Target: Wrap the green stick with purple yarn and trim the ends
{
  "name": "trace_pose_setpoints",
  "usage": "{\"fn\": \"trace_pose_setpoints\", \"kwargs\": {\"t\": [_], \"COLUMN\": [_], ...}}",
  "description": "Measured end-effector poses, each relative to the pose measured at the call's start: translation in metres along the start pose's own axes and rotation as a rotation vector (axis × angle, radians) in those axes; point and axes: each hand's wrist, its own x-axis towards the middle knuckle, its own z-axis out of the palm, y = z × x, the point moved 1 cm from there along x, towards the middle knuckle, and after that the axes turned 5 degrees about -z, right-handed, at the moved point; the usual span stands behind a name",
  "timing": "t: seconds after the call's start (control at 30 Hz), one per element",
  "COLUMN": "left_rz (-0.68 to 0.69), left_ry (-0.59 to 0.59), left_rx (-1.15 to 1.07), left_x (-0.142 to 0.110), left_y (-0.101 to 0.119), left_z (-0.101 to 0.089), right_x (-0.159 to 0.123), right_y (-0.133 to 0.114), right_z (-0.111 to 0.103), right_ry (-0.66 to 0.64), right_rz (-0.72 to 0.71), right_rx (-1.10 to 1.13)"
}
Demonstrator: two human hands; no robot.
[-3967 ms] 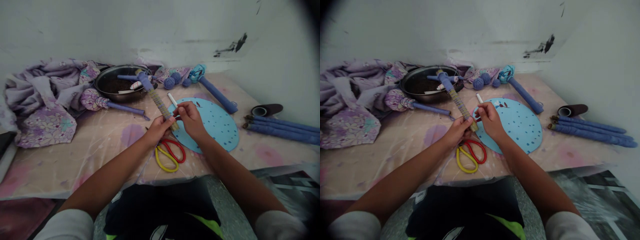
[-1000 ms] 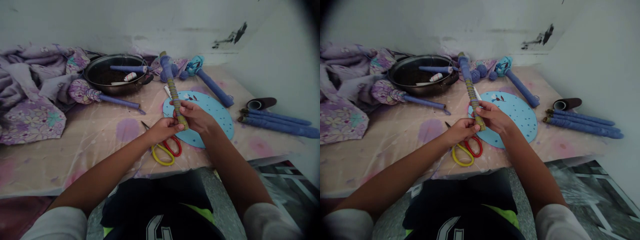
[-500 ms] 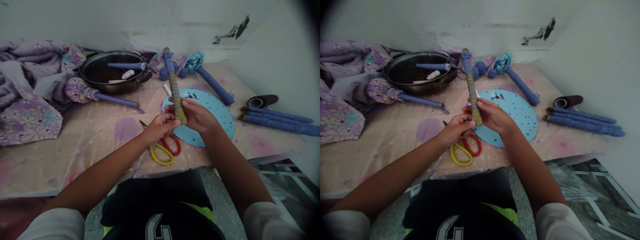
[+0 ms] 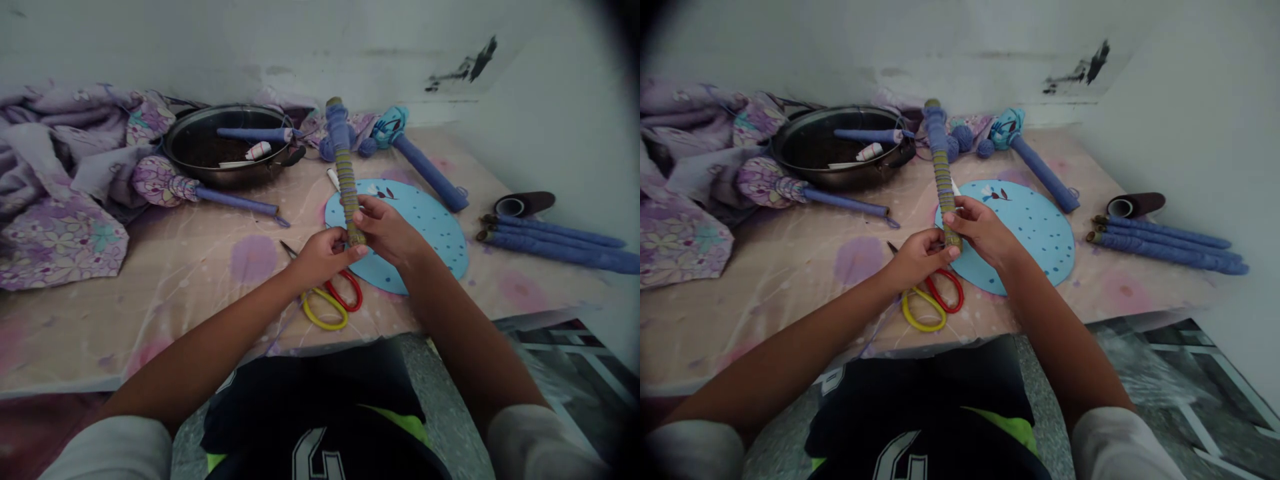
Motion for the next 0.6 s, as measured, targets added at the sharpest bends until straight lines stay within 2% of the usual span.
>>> {"fn": "trace_pose_setpoints", "kwargs": {"t": [0.13, 0.27, 0.37, 0.47, 0.6], "left_rz": [0.004, -0.020, -0.042, -0.068, -0.109], "left_ry": [0.130, 0.230, 0.242, 0.233, 0.209], "left_rx": [-0.164, -0.360, -0.423, -0.472, -0.492], "left_x": [0.0017, 0.0032, 0.0042, 0.0051, 0.0055], "left_y": [0.0037, 0.0084, 0.0080, 0.0057, 0.0048], "left_z": [-0.0011, -0.0033, -0.0053, -0.0070, -0.0074], "right_x": [0.0007, -0.0022, -0.0032, -0.0022, -0.0006], "right_y": [0.0058, 0.0048, 0.0034, 0.0056, 0.0116], "right_z": [-0.0006, -0.0001, 0.0013, 0.0000, -0.0027], "right_ry": [0.015, -0.031, -0.105, -0.138, -0.115], "right_rz": [-0.026, -0.023, -0.073, -0.189, -0.350], "right_rx": [0.008, -0.125, -0.194, -0.311, -0.698]}}
